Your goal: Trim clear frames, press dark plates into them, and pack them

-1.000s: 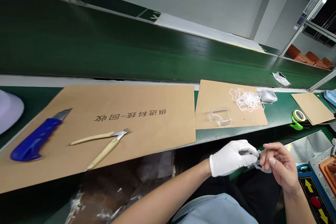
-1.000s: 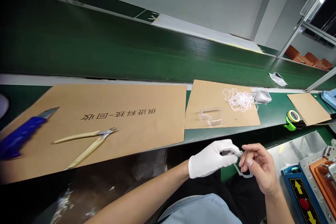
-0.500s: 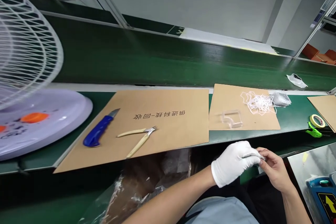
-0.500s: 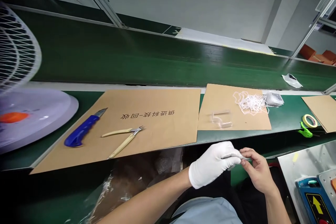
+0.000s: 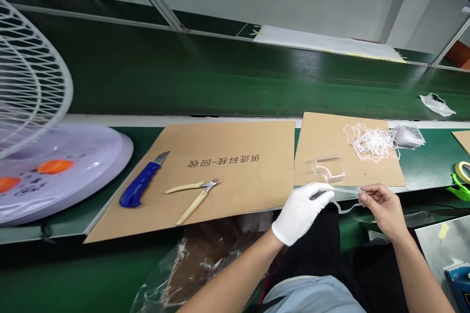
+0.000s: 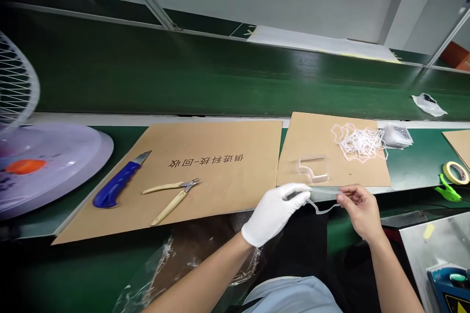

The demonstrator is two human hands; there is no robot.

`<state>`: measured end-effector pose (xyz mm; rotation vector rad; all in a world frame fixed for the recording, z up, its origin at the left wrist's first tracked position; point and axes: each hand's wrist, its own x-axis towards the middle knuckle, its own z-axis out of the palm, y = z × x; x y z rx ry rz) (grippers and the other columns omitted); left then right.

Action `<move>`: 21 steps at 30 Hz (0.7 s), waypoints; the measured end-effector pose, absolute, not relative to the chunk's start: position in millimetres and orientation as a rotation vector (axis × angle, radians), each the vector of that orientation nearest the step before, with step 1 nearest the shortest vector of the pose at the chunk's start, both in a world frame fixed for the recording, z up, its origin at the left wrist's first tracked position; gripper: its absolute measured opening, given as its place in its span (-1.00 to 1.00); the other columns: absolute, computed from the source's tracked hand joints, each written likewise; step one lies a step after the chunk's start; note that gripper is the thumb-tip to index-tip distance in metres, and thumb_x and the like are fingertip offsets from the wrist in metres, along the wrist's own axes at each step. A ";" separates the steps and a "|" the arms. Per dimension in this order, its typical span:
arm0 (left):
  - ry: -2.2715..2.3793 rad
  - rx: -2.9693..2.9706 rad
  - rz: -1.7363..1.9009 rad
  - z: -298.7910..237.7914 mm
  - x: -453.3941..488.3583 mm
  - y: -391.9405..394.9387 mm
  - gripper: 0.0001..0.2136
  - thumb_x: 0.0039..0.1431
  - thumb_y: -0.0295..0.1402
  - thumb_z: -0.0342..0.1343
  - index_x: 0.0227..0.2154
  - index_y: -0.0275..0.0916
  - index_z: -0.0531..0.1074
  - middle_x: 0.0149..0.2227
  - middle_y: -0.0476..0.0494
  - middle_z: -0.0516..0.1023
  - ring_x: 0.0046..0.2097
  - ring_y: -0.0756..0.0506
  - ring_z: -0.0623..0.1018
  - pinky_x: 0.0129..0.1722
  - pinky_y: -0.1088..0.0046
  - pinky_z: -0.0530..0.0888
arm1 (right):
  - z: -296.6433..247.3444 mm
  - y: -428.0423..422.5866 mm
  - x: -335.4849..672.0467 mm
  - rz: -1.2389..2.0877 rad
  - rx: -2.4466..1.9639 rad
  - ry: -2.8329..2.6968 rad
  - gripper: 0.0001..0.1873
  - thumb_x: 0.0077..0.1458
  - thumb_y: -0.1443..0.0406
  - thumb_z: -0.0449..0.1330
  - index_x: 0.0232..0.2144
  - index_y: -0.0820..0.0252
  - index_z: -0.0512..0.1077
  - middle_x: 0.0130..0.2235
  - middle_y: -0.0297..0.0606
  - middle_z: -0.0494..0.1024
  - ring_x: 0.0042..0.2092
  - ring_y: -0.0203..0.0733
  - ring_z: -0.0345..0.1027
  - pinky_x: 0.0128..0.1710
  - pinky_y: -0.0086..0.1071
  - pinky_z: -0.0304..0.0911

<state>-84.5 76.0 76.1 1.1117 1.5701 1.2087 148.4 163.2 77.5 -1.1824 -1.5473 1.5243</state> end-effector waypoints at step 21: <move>1.808 0.785 1.235 48.4 -130.9 130.9 -0.73 0.19 -0.12 0.25 -0.17 -0.14 0.69 -0.12 -0.11 0.75 -0.09 -0.19 0.68 0.02 0.30 0.55 | 65.8 258.9 61.8 1.478 -1.080 -1.763 -0.51 0.09 -0.07 0.47 -0.09 0.10 0.58 -0.17 -0.16 0.67 -0.09 -0.05 0.57 0.02 -0.10 0.52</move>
